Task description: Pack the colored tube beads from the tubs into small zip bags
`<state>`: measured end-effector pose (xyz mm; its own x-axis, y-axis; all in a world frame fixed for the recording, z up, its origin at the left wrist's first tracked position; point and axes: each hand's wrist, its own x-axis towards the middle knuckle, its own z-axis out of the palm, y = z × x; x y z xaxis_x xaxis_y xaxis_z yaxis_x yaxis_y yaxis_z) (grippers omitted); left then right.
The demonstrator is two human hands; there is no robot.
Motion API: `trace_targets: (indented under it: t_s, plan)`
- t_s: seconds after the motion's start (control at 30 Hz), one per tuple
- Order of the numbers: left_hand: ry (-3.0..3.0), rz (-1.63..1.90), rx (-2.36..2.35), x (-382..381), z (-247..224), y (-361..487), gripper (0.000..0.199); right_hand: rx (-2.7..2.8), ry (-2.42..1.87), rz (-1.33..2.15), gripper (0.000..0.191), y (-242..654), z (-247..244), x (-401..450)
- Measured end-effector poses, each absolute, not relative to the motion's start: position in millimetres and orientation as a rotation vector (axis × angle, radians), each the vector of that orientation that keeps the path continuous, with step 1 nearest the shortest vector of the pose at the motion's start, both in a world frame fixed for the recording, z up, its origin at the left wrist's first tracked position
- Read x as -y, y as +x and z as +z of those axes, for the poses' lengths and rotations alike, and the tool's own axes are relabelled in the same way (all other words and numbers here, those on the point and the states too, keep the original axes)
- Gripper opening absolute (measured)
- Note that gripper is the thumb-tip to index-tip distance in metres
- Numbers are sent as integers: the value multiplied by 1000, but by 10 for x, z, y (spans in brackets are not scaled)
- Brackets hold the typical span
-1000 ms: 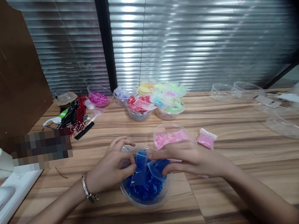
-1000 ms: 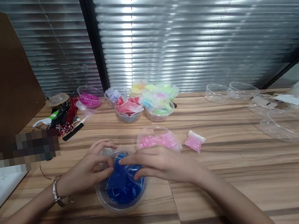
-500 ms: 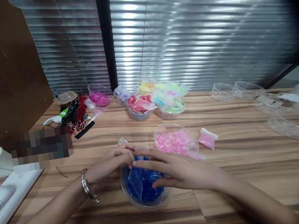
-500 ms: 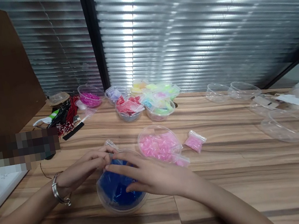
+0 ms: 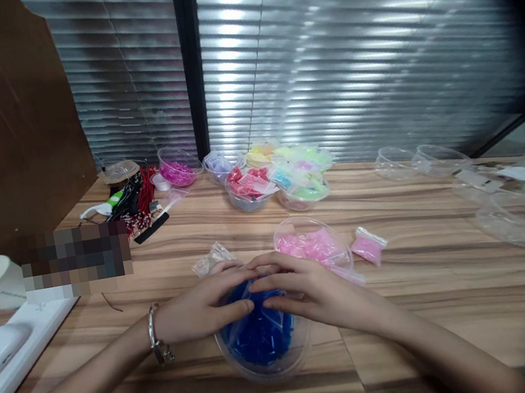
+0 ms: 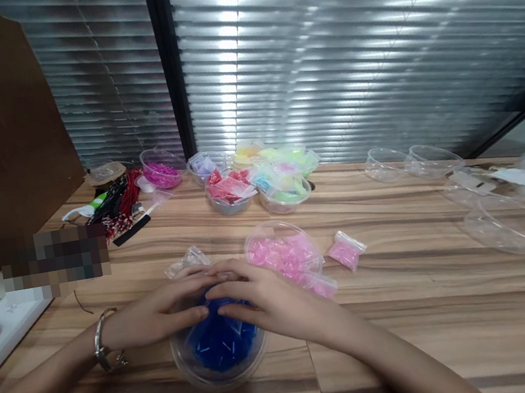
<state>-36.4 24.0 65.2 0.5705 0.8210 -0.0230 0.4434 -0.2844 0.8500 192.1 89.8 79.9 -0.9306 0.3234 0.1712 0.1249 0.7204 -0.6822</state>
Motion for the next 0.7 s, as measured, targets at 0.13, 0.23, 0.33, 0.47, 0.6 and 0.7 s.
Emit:
trace_targets:
  t_s: [0.13, 0.23, 0.33, 0.47, 0.6, 0.7]
  plan:
    - [2149, 429, -1086, -217, 743, -432, 48, 2724, -326, 1122, 39, 1987, 928, -918]
    - [2286, 360, -1158, -181, 868, -508, 47, 2730, -383, 1145, 37, 2027, 996, -905]
    - [2400, 252, -1224, -128, 946, -565, 43, 2724, -496, 1092, 31, 2036, 986, -889]
    - [2505, 231, -1394, -64, 918, -571, 38, 2715, -555, 1011, 28, 2013, 915, -880]
    - [2493, 214, -1390, -53, 885, -540, 14, 2713, -492, 1042, 25, 1998, 898, -873]
    - [2436, 289, -1362, -64, 939, -523, 10, 2708, -439, 1069, 32, 1997, 911, -863]
